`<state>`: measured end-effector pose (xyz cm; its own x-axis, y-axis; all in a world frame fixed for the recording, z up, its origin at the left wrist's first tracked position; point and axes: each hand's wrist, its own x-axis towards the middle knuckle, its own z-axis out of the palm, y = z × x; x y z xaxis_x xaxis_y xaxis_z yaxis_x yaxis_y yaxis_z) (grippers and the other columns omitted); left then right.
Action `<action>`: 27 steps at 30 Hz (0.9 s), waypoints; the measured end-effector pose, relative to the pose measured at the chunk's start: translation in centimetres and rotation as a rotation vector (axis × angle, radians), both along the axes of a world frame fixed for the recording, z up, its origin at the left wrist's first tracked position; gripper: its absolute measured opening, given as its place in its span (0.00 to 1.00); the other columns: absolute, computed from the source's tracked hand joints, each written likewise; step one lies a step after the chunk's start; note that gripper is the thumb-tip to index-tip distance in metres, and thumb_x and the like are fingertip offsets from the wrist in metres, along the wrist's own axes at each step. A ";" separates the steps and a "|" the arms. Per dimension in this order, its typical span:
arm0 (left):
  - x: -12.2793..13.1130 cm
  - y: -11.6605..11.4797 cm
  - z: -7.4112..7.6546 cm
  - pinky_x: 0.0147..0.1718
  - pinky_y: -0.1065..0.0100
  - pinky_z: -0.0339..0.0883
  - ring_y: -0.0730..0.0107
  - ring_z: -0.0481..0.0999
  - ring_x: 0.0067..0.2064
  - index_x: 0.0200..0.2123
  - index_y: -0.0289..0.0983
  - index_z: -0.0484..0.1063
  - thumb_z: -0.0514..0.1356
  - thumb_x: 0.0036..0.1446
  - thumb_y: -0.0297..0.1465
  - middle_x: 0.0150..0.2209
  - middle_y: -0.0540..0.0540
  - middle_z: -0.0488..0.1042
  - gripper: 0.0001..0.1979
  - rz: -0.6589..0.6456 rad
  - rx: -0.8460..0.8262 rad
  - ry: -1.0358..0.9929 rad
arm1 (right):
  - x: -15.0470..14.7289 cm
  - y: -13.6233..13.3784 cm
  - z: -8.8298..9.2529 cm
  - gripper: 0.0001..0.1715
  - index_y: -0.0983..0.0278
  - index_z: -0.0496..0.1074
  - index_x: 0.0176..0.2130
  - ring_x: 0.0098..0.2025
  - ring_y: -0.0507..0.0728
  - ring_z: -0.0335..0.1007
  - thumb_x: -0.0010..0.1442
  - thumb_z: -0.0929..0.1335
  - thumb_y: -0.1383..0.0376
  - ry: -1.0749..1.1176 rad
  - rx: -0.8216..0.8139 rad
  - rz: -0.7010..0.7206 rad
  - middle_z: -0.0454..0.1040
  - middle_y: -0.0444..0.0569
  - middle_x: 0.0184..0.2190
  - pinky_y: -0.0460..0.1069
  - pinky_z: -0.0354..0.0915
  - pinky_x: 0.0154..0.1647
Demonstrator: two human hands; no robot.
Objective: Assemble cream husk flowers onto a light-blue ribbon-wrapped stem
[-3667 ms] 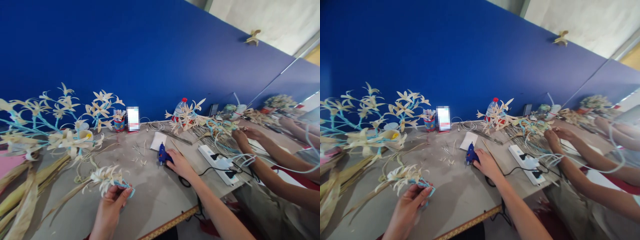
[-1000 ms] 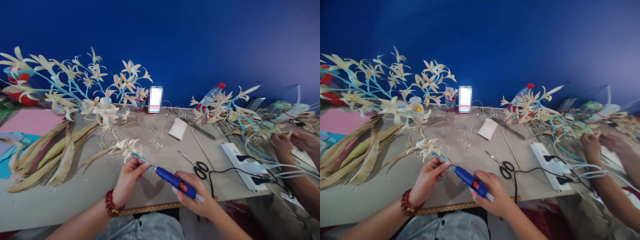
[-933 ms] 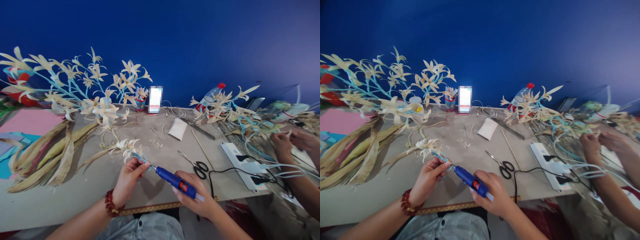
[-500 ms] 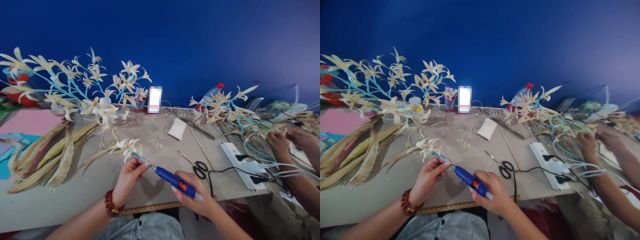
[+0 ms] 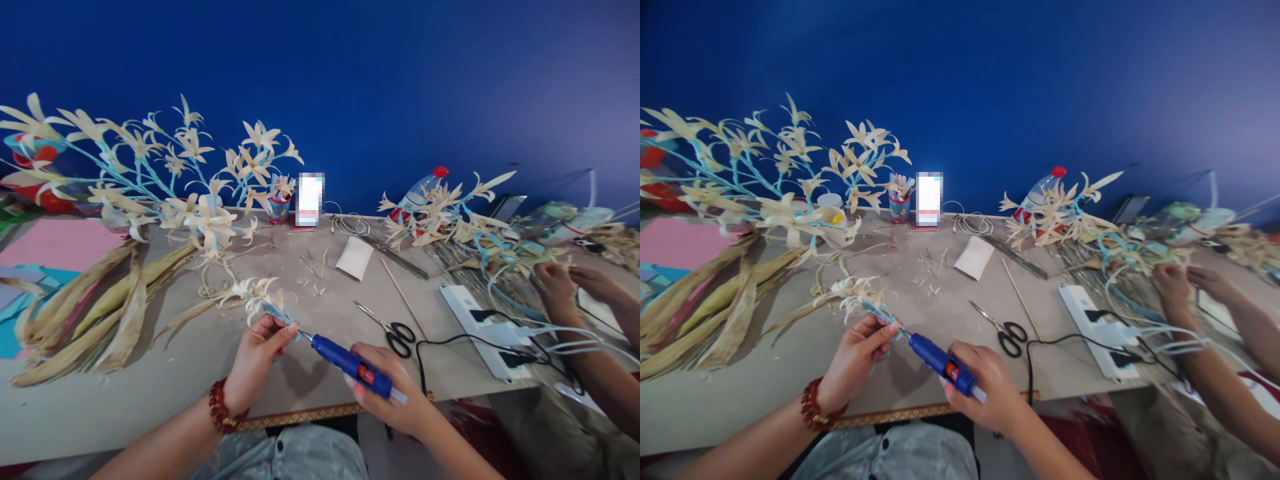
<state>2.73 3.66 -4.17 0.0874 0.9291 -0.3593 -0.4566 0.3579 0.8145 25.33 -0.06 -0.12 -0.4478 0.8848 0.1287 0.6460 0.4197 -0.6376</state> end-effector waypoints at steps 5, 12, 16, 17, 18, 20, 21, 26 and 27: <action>0.0 0.2 0.0 0.20 0.79 0.54 0.83 0.59 0.21 0.25 0.34 0.72 0.70 0.44 0.33 0.24 0.52 0.71 0.11 -0.003 -0.001 0.001 | 0.0 0.0 0.2 0.10 0.61 0.60 0.31 0.25 0.53 0.60 0.59 0.61 0.57 -0.004 -0.022 0.004 0.63 0.43 0.24 0.46 0.55 0.28; 0.0 0.2 -0.2 0.19 0.79 0.52 0.84 0.58 0.20 0.25 0.34 0.72 0.69 0.45 0.34 0.24 0.52 0.71 0.11 -0.016 0.014 0.015 | -0.1 -0.1 0.4 0.09 0.61 0.60 0.31 0.25 0.53 0.60 0.59 0.61 0.58 -0.022 -0.002 0.015 0.63 0.43 0.24 0.46 0.54 0.27; 0.0 0.2 -0.3 0.19 0.79 0.51 0.83 0.58 0.20 0.25 0.34 0.72 0.69 0.46 0.34 0.23 0.52 0.71 0.11 -0.010 0.019 0.015 | -0.1 -0.1 0.3 0.09 0.61 0.61 0.31 0.25 0.53 0.61 0.59 0.61 0.59 -0.028 0.001 0.012 0.64 0.43 0.24 0.46 0.55 0.28; 0.0 0.2 -0.3 0.19 0.78 0.51 0.83 0.58 0.20 0.25 0.34 0.71 0.69 0.46 0.34 0.23 0.52 0.71 0.11 -0.009 0.017 0.014 | -0.1 -0.1 0.3 0.09 0.61 0.61 0.31 0.25 0.53 0.61 0.59 0.61 0.59 -0.030 -0.006 0.012 0.64 0.43 0.24 0.46 0.55 0.28; -0.1 0.2 -0.3 0.19 0.78 0.51 0.83 0.58 0.20 0.25 0.34 0.71 0.69 0.46 0.34 0.23 0.52 0.71 0.11 -0.008 0.016 0.012 | -0.1 -0.1 0.3 0.09 0.61 0.61 0.31 0.25 0.53 0.61 0.59 0.61 0.58 -0.031 -0.011 0.014 0.64 0.43 0.24 0.46 0.56 0.28; -0.1 0.1 -0.2 0.19 0.78 0.52 0.83 0.58 0.20 0.24 0.34 0.71 0.69 0.45 0.34 0.23 0.52 0.71 0.11 -0.007 0.012 0.012 | -0.1 -0.1 0.3 0.09 0.61 0.61 0.30 0.25 0.53 0.62 0.59 0.61 0.59 -0.035 -0.008 0.014 0.64 0.43 0.24 0.46 0.56 0.27; -0.1 0.1 -0.2 0.20 0.78 0.52 0.83 0.58 0.20 0.24 0.34 0.71 0.69 0.45 0.34 0.23 0.52 0.71 0.11 -0.006 0.010 0.015 | -0.1 -0.1 0.3 0.09 0.61 0.61 0.31 0.25 0.53 0.62 0.58 0.62 0.59 -0.035 0.002 0.011 0.64 0.44 0.24 0.46 0.57 0.28; -0.1 0.0 -0.2 0.20 0.78 0.52 0.83 0.59 0.21 0.25 0.35 0.72 0.69 0.46 0.33 0.23 0.53 0.70 0.10 -0.009 0.006 0.021 | 0.0 -0.2 0.3 0.09 0.61 0.63 0.32 0.26 0.54 0.65 0.58 0.63 0.58 -0.011 0.068 -0.032 0.67 0.44 0.24 0.46 0.59 0.29; -0.1 0.0 -0.2 0.20 0.78 0.52 0.83 0.59 0.21 0.25 0.35 0.72 0.69 0.46 0.33 0.23 0.53 0.70 0.10 -0.009 0.006 0.017 | 0.0 -0.2 0.3 0.09 0.61 0.64 0.32 0.26 0.54 0.65 0.58 0.63 0.58 -0.005 0.070 -0.034 0.67 0.44 0.23 0.46 0.59 0.28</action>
